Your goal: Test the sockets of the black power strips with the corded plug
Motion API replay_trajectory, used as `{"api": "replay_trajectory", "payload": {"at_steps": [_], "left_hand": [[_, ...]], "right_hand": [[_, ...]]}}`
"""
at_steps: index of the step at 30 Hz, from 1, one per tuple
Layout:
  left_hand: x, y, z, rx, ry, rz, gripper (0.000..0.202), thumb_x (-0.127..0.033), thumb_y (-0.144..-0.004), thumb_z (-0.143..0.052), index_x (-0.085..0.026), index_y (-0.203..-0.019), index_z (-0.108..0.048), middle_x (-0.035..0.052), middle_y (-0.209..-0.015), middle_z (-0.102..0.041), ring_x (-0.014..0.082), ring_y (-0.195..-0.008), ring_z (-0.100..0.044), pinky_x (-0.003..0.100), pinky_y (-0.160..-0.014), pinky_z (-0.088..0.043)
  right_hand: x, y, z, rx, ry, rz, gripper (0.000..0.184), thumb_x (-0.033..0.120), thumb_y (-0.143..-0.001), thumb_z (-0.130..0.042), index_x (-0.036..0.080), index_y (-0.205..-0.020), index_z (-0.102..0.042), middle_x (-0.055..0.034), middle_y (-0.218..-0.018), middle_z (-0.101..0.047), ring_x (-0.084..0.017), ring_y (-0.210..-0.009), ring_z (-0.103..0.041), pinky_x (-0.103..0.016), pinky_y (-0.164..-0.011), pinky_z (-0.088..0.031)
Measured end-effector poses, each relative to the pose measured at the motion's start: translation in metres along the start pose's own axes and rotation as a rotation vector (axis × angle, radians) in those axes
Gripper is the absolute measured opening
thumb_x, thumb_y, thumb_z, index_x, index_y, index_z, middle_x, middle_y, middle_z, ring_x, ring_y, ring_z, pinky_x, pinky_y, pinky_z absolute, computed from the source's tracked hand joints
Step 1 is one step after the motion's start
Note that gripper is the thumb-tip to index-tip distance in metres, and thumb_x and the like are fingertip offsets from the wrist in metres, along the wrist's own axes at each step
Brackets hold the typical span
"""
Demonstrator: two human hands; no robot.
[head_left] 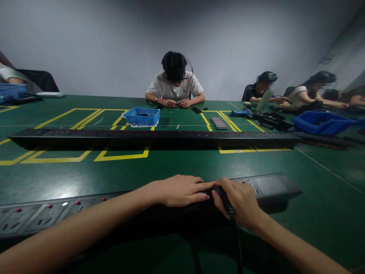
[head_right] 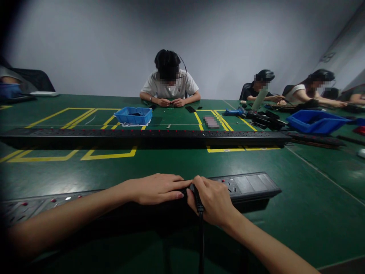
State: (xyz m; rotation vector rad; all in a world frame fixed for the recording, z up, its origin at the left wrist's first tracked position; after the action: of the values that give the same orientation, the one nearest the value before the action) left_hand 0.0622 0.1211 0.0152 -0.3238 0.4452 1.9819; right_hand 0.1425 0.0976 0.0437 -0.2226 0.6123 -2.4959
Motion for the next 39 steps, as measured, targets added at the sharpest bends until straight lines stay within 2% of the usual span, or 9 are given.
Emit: {"api": "replay_trajectory", "payload": {"at_steps": [7, 15, 26, 39], "left_hand": [[0.0024, -0.0012, -0.0021, 0.027, 0.036, 0.023, 0.053, -0.052, -0.089, -0.005, -0.032, -0.136, -0.018, 0.0058, -0.125, -0.045, 0.0225, -0.110, -0.046, 0.037, -0.088, -0.036], [0.0029, -0.0010, -0.0002, 0.020, 0.115, 0.009, 0.048, -0.048, -0.091, -0.004, -0.036, -0.137, -0.010, 0.0029, -0.129, -0.043, 0.0210, -0.114, -0.044, 0.037, -0.091, -0.035], [0.0044, -0.0029, -0.0041, 0.029, 0.087, 0.000, 0.048, -0.044, -0.092, -0.006, -0.032, -0.138, -0.009, 0.0035, -0.135, -0.037, 0.0213, -0.121, -0.036, 0.037, -0.095, -0.030], [0.0030, -0.0023, -0.0028, 0.032, 0.074, -0.003, 0.048, -0.043, -0.092, -0.005, -0.032, -0.138, -0.011, 0.0055, -0.135, -0.037, 0.0231, -0.119, -0.039, 0.038, -0.093, -0.031]], "right_hand": [[0.0001, 0.0019, 0.0016, -0.012, -0.010, 0.010, 0.015, 0.025, -0.081, -0.044, 0.015, -0.087, -0.054, -0.0021, -0.069, -0.061, -0.013, -0.062, -0.058, -0.023, -0.056, -0.037], [-0.0001, 0.0020, 0.0041, -0.039, -0.044, 0.007, 0.014, 0.025, -0.080, -0.046, 0.015, -0.087, -0.054, -0.0026, -0.070, -0.061, -0.013, -0.062, -0.058, -0.024, -0.057, -0.039], [-0.0015, 0.0036, 0.0027, -0.037, -0.098, 0.014, 0.015, 0.024, -0.079, -0.049, 0.017, -0.093, -0.052, -0.0021, -0.077, -0.064, -0.014, -0.067, -0.060, -0.024, -0.060, -0.040], [-0.0011, 0.0026, 0.0054, -0.060, -0.087, 0.005, 0.016, 0.024, -0.079, -0.050, 0.017, -0.093, -0.051, -0.0017, -0.075, -0.064, -0.013, -0.063, -0.059, -0.023, -0.058, -0.040]]}}
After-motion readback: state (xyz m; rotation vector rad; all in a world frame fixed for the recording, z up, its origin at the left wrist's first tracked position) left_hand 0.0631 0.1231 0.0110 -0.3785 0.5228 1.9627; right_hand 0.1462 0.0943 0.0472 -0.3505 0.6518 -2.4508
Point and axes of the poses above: each hand's wrist, its own y-axis away from the middle knuckle, its own z-axis out of the back of the hand, x = y × z, the point moved 9 cm from there along -y, towards the middle knuckle
